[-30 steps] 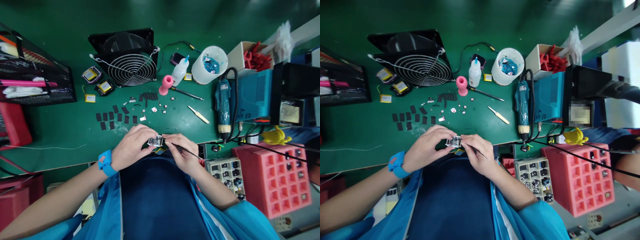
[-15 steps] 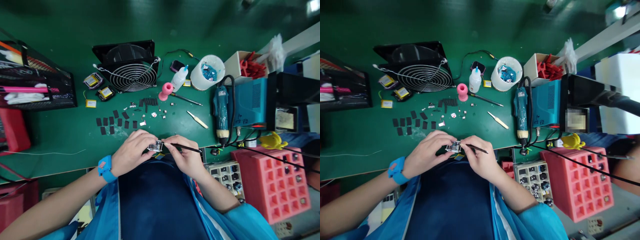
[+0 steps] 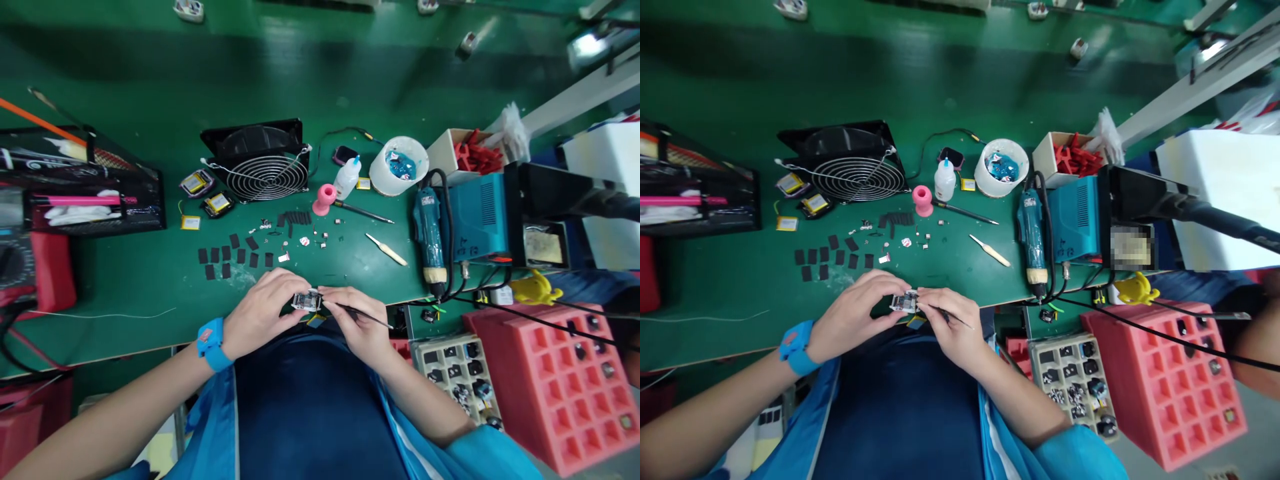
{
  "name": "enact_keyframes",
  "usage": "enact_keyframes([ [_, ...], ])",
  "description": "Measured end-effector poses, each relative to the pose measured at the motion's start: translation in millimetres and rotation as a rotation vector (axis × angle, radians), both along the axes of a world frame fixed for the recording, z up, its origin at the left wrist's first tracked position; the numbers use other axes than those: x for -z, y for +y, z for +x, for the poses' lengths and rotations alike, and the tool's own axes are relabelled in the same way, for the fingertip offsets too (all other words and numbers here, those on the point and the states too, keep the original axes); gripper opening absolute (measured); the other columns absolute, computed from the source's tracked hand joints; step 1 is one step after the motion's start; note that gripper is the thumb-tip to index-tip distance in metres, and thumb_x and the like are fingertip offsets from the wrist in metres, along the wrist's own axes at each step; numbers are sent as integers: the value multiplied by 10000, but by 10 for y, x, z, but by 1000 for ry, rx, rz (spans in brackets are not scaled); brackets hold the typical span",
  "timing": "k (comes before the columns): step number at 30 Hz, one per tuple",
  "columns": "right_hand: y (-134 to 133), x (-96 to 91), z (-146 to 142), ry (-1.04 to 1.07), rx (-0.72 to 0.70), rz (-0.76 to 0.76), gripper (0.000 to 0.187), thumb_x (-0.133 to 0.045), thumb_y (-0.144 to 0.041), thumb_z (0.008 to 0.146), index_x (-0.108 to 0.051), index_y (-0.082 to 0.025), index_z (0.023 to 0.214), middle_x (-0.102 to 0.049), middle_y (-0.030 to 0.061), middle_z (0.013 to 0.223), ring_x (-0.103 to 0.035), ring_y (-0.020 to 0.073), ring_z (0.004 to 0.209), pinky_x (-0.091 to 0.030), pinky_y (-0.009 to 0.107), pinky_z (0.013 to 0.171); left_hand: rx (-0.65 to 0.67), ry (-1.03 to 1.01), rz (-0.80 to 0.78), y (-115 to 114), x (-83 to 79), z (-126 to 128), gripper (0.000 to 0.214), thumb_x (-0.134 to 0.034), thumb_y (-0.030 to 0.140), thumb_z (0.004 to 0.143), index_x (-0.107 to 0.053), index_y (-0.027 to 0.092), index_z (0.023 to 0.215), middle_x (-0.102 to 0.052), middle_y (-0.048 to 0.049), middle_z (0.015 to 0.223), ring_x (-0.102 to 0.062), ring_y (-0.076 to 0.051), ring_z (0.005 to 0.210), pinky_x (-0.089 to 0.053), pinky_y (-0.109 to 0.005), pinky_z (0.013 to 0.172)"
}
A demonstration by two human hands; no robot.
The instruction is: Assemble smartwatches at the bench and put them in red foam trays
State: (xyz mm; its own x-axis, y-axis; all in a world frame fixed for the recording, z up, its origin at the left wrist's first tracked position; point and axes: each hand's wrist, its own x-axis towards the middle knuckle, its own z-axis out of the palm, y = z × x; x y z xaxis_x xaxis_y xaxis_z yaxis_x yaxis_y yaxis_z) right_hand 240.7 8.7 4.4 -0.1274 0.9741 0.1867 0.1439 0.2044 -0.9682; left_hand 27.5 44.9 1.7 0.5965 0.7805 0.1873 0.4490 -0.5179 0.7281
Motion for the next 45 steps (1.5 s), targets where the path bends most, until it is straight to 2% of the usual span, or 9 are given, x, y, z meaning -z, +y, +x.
enact_keyframes([
  [8, 32, 11, -28, -53, -2, -3, 156, -657, -68, 940, -747, -184, 989, -799, 89, 955, -782, 206, 986, -623, 310, 892, -5, -2, 24, -8, 13, -12, 279, -682, 148, 925, -553, 213, 1164, -708, -35, 1084, -640, -203, 1040, -545, -359, 905],
  [16, 10, -25, -69, -83, 34, 5, 184, -641, -66, 939, -741, -202, 1011, -801, 88, 999, -776, 197, 958, -621, 314, 881, -3, -17, 15, -7, 17, -13, 235, -653, 164, 948, -554, 223, 1154, -709, -38, 1098, -638, -211, 1048, -539, -368, 911],
  [23, 109, -80, -32, -101, -20, -78, 134, -645, -129, 953, -755, -204, 950, -805, 73, 928, -775, 183, 856, -617, 285, 784, 14, -5, 19, 0, 9, -21, 212, -654, 177, 951, -554, 223, 1133, -708, -33, 1084, -632, -207, 1040, -534, -354, 896],
  [31, 106, -78, -17, -53, 141, 29, 109, -632, -211, 973, -726, -200, 919, -788, 75, 913, -753, 187, 850, -602, 313, 796, -26, 9, 75, 4, -3, 1, 199, -605, 222, 964, -576, 248, 1160, -715, -24, 1067, -663, -204, 1012, -563, -349, 878],
  [34, 236, -146, 160, -301, 170, 86, 248, -512, -295, 1036, -662, -191, 868, -739, 72, 839, -711, 188, 788, -562, 307, 739, -50, 4, 111, 18, -2, 18, 177, -598, 257, 972, -590, 242, 1148, -721, -35, 1067, -679, -211, 996, -571, -359, 867],
  [36, 344, -206, 296, -646, 88, 67, 342, -435, -337, 1067, -617, -191, 816, -703, 71, 776, -683, 194, 737, -514, 300, 693, -66, -5, 147, 25, 4, 32, 155, -595, 259, 975, -596, 237, 1128, -724, -42, 1064, -683, -216, 986, -573, -366, 864],
  [39, 491, -299, 455, -1110, -42, -34, 368, -480, -431, 1058, -599, -193, 805, -701, 76, 764, -679, 209, 734, -446, 293, 649, -88, -3, 196, 28, 14, 48, 147, -593, 268, 980, -602, 226, 1121, -723, -55, 1059, -679, -224, 974, -573, -372, 850],
  [41, 563, -358, 530, -1247, -44, -59, 352, -539, -491, 1028, -615, -187, 868, -714, 79, 835, -686, 209, 771, -417, 287, 627, -94, 2, 214, 25, 11, 52, 155, -582, 275, 990, -602, 218, 1133, -723, -62, 1064, -675, -224, 979, -573, -370, 850],
  [45, 634, -437, 654, -1321, 64, -15, 281, -609, -461, 998, -624, -183, 958, -692, 65, 946, -671, 187, 784, -387, 289, 595, -98, 6, 212, 11, -24, 57, 176, -559, 278, 1007, -602, 224, 1169, -730, -52, 1081, -669, -217, 992, -578, -356, 844],
])
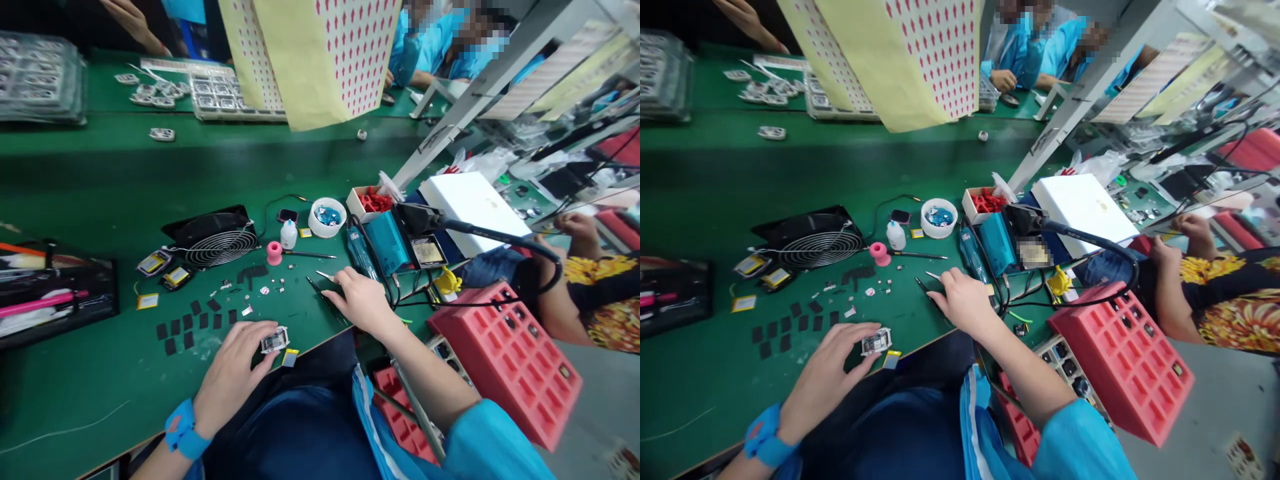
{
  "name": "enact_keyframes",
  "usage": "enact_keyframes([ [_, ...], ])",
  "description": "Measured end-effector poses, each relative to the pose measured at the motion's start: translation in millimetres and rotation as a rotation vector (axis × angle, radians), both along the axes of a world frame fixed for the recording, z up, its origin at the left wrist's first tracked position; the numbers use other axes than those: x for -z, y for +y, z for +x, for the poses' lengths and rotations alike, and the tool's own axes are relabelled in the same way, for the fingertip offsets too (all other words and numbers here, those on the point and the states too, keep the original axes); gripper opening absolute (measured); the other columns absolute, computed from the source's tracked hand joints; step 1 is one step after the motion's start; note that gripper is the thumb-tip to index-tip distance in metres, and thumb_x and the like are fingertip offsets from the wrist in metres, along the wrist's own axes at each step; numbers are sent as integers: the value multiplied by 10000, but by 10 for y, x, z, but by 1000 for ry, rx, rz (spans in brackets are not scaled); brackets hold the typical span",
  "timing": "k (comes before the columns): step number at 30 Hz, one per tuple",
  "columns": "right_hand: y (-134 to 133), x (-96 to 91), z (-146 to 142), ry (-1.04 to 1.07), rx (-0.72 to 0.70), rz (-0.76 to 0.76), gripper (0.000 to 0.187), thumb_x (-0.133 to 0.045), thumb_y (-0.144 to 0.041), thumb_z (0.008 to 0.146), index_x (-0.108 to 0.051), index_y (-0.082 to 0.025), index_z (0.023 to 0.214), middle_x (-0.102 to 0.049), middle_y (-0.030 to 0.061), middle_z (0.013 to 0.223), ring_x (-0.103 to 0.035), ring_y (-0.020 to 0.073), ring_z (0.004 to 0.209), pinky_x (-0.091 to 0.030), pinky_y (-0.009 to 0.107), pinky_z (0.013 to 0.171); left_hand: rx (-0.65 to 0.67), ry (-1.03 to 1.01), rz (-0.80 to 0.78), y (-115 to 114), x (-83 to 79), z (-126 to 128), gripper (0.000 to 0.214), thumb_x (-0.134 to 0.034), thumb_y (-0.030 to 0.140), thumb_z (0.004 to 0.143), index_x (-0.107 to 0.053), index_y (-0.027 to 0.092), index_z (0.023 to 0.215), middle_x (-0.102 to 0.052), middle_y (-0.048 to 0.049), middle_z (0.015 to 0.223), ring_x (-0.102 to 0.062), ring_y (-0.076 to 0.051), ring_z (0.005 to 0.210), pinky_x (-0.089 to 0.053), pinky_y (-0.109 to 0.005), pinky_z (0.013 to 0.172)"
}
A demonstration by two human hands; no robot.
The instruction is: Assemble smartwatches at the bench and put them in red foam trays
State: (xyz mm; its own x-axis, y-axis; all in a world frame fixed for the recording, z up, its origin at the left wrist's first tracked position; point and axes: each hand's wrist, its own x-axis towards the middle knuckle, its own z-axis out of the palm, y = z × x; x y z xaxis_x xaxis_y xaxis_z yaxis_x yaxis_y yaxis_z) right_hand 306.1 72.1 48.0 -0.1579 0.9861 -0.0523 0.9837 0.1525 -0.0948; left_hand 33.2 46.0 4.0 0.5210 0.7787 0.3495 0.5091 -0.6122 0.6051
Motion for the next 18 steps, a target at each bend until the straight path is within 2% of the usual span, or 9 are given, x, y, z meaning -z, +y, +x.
enact_keyframes([
  [6, 9, 53, 69, -115, 18, 61, 33, -609, -204, 951, -630, -179, 949, -665, 86, 961, -642, 221, 885, -405, 305, 663, -16, -33, -31, -16, -8, 3, 151, -568, 250, 999, -610, 232, 1143, -731, -32, 1052, -662, -204, 982, -582, -337, 835],
  [9, 21, 127, 43, -195, 26, 60, 123, -563, -80, 887, -633, -180, 902, -658, 101, 905, -613, 242, 846, -389, 327, 647, -6, -28, -38, -24, 21, -7, 161, -574, 233, 994, -605, 232, 1151, -725, -39, 1073, -661, -209, 1002, -579, -352, 858],
  [14, 58, 231, 45, -190, 24, 63, 164, -523, -39, 859, -621, -170, 851, -647, 109, 834, -612, 252, 821, -416, 324, 660, -14, -5, -32, -46, 34, -12, 199, -562, 212, 991, -592, 226, 1188, -704, -59, 1124, -658, -221, 1037, -570, -384, 908],
  [16, 43, 242, 66, -141, 18, 92, 177, -483, -59, 905, -624, -165, 904, -655, 106, 848, -627, 249, 819, -439, 320, 670, -27, 2, -35, -57, 35, -11, 199, -562, 218, 994, -594, 225, 1191, -699, -65, 1129, -661, -224, 1031, -571, -387, 904],
  [18, -5, 217, 71, 32, -10, 186, 204, -428, -105, 973, -620, -168, 1003, -669, 96, 876, -646, 237, 815, -468, 313, 679, -26, -5, -46, -67, 43, -11, 208, -585, 225, 990, -593, 224, 1197, -701, -64, 1124, -661, -223, 1022, -572, -388, 903],
])
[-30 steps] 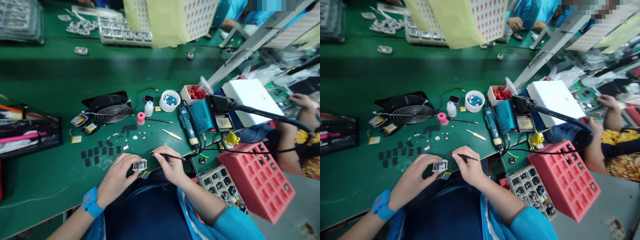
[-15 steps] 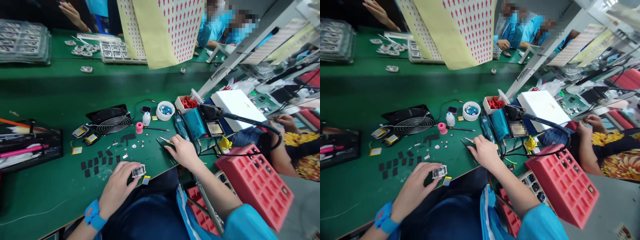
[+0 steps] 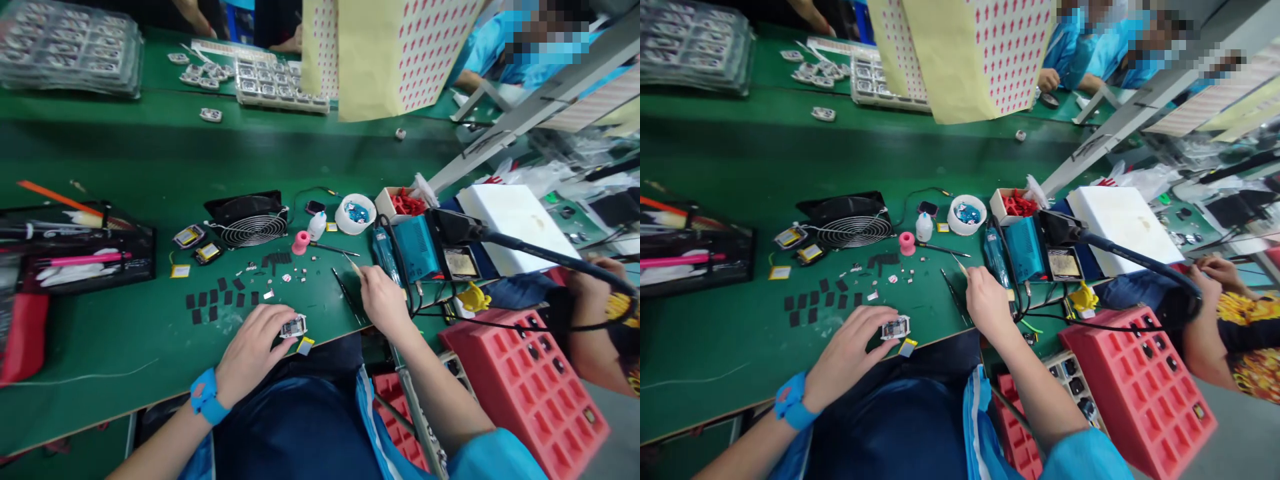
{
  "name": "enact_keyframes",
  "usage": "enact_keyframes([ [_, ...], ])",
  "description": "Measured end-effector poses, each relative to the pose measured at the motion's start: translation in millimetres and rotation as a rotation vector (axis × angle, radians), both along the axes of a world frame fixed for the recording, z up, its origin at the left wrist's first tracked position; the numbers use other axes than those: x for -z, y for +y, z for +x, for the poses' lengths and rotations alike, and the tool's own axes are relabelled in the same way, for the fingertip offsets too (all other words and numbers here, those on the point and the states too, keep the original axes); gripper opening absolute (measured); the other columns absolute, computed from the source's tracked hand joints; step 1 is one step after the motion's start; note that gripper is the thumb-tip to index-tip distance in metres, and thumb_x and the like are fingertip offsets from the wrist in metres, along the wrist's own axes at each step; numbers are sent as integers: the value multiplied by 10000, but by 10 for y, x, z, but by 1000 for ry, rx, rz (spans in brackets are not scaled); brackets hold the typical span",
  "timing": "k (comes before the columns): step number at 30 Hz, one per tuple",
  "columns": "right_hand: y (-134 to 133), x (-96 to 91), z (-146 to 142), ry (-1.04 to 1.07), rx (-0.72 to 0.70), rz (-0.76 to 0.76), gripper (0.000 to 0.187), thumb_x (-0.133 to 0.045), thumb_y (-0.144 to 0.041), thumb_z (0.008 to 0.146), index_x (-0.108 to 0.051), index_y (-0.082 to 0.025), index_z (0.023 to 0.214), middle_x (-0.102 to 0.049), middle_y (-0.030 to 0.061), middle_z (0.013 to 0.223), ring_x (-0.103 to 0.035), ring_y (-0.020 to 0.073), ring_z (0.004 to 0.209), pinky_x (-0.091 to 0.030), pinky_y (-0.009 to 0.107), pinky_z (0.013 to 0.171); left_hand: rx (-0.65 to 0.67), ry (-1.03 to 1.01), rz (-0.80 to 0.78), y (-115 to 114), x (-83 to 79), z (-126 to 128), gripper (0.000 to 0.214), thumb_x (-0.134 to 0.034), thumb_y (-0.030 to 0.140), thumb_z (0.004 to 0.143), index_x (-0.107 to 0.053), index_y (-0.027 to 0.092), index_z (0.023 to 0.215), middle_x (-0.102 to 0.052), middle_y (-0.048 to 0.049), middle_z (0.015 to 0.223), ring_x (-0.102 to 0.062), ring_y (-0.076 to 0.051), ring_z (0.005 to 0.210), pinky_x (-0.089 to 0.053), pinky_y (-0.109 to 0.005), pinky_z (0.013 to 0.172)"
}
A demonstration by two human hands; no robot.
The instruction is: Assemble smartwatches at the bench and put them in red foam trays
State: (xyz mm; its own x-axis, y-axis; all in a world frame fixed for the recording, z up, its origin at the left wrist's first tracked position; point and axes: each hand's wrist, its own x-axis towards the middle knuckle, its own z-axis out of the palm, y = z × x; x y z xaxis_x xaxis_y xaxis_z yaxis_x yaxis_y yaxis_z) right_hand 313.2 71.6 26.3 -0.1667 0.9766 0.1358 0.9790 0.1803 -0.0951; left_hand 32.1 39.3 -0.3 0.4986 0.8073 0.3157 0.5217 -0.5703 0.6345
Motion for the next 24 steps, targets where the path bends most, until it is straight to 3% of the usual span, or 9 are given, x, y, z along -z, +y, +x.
enact_keyframes([
  [3, -120, -118, -65, 379, -150, 96, 183, -443, -175, 1023, -618, -197, 1074, -688, 60, 871, -659, 193, 762, -498, 285, 672, 4, -24, -32, -13, 22, -1, 236, -637, 222, 968, -589, 221, 1199, -711, -59, 1111, -657, -219, 1015, -571, -387, 903],
  [6, -224, -272, -197, 574, -284, 2, 138, -539, -150, 991, -664, -208, 981, -636, 2, 734, -593, 134, 613, -464, 244, 581, 1, -48, -73, -21, 33, 3, 169, -667, 201, 951, -597, 217, 1103, -719, -50, 1095, -654, -213, 1020, -566, -374, 901],
  [9, -249, -343, -314, 664, -326, -111, 147, -586, -118, 956, -695, -197, 898, -601, -17, 672, -558, 108, 563, -438, 223, 532, 4, -51, -102, -22, 22, 8, 95, -671, 174, 945, -583, 210, 958, -722, -45, 1088, -640, -204, 1014, -560, -363, 888],
  [17, -131, -128, -355, 719, -303, -244, 122, -626, -183, 980, -745, -207, 969, -737, 69, 893, -711, 171, 790, -593, 281, 703, 9, -2, -82, 5, -19, 28, 172, -593, 152, 981, -580, 201, 817, -735, -45, 1059, -638, -200, 992, -565, -378, 895],
  [24, -156, 13, -477, 1110, -302, -385, 121, -687, -143, 946, -753, -220, 1013, -799, 60, 958, -775, 220, 942, -649, 375, 837, 36, 36, -21, 16, 7, 26, 206, -579, 129, 989, -590, 186, 791, -732, -50, 1052, -618, -210, 1007, -569, -370, 887],
])
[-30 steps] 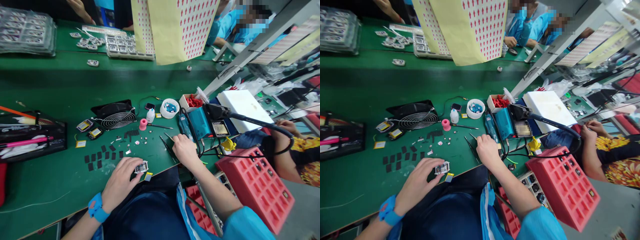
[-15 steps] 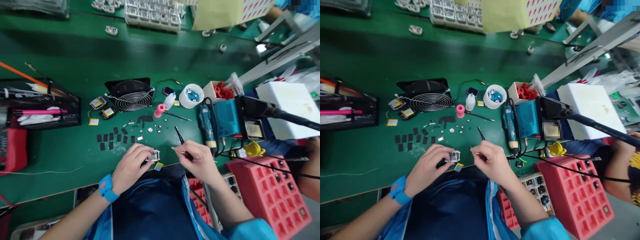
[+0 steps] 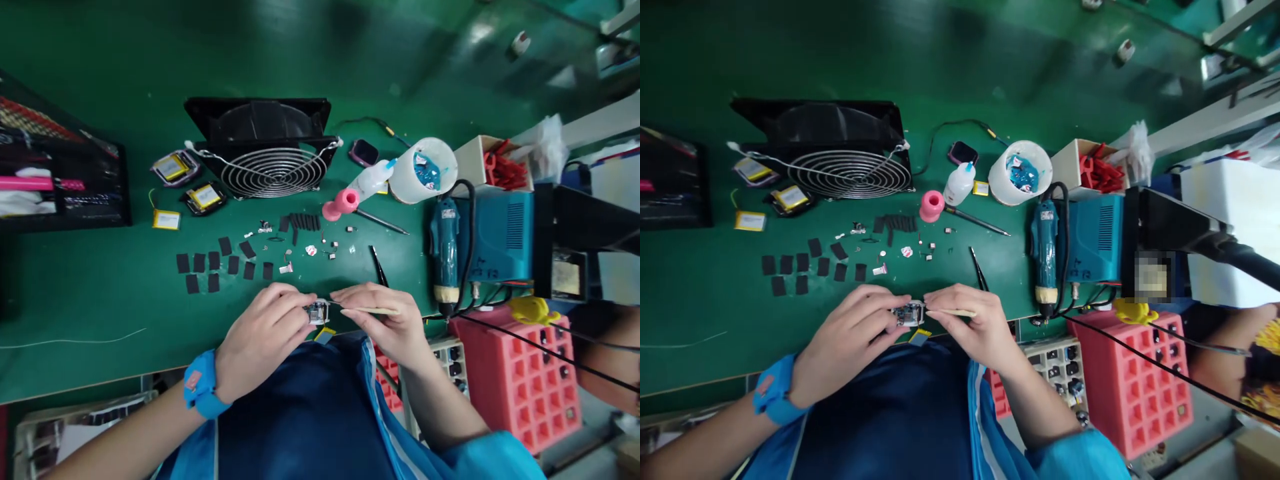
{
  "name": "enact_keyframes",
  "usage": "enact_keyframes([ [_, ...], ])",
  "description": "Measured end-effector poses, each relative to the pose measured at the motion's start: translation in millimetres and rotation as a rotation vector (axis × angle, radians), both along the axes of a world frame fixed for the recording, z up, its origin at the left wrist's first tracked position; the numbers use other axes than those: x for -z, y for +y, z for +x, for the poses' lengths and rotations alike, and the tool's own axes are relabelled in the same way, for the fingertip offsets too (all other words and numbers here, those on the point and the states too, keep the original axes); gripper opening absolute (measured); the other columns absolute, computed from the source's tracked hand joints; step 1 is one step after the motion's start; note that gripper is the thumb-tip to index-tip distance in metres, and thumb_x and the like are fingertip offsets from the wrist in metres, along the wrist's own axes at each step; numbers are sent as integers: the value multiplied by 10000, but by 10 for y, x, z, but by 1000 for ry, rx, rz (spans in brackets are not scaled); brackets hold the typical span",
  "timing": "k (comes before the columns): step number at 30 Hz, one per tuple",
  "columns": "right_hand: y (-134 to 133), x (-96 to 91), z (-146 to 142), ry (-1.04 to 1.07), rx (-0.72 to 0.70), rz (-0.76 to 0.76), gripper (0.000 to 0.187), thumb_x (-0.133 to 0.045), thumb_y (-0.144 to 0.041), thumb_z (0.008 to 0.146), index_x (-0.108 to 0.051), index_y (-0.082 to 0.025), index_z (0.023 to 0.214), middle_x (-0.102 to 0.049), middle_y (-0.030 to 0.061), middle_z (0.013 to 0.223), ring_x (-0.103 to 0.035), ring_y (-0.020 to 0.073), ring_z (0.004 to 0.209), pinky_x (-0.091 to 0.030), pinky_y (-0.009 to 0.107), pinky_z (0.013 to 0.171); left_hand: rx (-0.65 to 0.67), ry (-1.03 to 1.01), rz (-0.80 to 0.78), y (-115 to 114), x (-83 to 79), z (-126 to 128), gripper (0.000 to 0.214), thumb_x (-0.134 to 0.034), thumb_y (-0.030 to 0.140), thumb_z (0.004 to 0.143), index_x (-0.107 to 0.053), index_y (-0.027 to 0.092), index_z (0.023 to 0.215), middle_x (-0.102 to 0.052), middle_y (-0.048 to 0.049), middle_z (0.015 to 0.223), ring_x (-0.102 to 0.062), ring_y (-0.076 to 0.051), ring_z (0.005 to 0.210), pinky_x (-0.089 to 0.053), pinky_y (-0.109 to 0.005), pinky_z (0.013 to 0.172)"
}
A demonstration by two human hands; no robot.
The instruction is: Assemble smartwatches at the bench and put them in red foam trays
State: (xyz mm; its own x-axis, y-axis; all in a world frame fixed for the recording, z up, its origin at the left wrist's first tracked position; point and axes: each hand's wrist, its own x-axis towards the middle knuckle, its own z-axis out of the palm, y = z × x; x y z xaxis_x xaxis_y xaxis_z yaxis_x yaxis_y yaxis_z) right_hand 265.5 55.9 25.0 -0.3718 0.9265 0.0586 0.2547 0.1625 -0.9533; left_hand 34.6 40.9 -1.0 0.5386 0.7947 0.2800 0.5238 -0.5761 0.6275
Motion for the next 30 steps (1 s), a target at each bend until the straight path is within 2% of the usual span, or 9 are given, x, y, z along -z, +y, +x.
enact_keyframes([
  [4, -11, 36, 0, -31, 11, -8, 136, -627, -167, 986, -736, -226, 1043, -792, 57, 990, -763, 214, 960, -631, 385, 840, 2, 6, -19, -8, 27, -2, 178, -585, 134, 985, -601, 184, 815, -720, -59, 1078, -608, -218, 1019, -557, -376, 892],
  [10, 45, -72, 104, -167, 153, 80, 291, -476, -276, 1061, -650, -207, 838, -672, 17, 762, -636, 146, 682, -520, 290, 644, 9, -17, -116, 0, 16, 5, 82, -597, 126, 972, -590, 197, 932, -714, -45, 1117, -613, -210, 1016, -519, -377, 916],
  [16, 59, -130, 199, -278, 177, 81, 361, -446, -379, 1070, -599, -208, 791, -631, 11, 706, -585, 135, 605, -463, 270, 593, -10, -55, -140, -4, -4, 15, 101, -613, 141, 966, -552, 204, 917, -709, -36, 1092, -609, -202, 1003, -508, -364, 903],
  [18, 92, -94, 265, -385, 210, 102, 401, -412, -413, 1074, -556, -214, 757, -581, -3, 655, -546, 133, 567, -423, 267, 569, -8, -60, -113, -10, 6, 13, 72, -621, 154, 966, -572, 203, 949, -710, -38, 1099, -615, -198, 996, -509, -362, 910],
  [21, 176, -22, 383, -662, 271, 197, 469, -351, -461, 1077, -464, -231, 684, -475, -21, 576, -463, 140, 513, -330, 282, 537, -12, -66, -82, -15, 21, 12, 83, -639, 156, 959, -598, 203, 1012, -706, -41, 1105, -624, -195, 1005, -513, -356, 916],
  [23, 215, 3, 445, -855, 341, 280, 477, -339, -501, 1071, -486, -226, 709, -531, 10, 635, -492, 161, 546, -302, 295, 537, -23, -76, -82, -16, 24, 16, 101, -658, 153, 946, -600, 205, 1010, -700, -39, 1096, -626, -194, 1011, -517, -350, 913],
  [26, 182, -8, 467, -1031, 459, 368, 437, -403, -555, 1043, -583, -190, 884, -648, 87, 875, -604, 202, 688, -317, 293, 539, -51, -94, -91, -26, 10, 27, 119, -683, 151, 928, -584, 209, 963, -689, -32, 1062, -622, -191, 999, -527, -338, 887],
  [28, 104, -18, 437, -1058, 433, 377, 402, -471, -556, 1020, -598, -183, 938, -662, 87, 908, -635, 211, 724, -333, 290, 540, -63, -98, -85, -48, -5, 27, 121, -684, 149, 927, -583, 211, 955, -687, -28, 1053, -622, -193, 1007, -534, -342, 896],
  [30, 19, -5, 391, -1071, 348, 343, 344, -539, -519, 998, -601, -189, 922, -665, 59, 841, -636, 208, 688, -330, 292, 537, -70, -97, -75, -79, -19, 15, 107, -661, 147, 944, -603, 213, 1006, -683, -28, 1069, -630, -190, 1029, -543, -343, 923],
])
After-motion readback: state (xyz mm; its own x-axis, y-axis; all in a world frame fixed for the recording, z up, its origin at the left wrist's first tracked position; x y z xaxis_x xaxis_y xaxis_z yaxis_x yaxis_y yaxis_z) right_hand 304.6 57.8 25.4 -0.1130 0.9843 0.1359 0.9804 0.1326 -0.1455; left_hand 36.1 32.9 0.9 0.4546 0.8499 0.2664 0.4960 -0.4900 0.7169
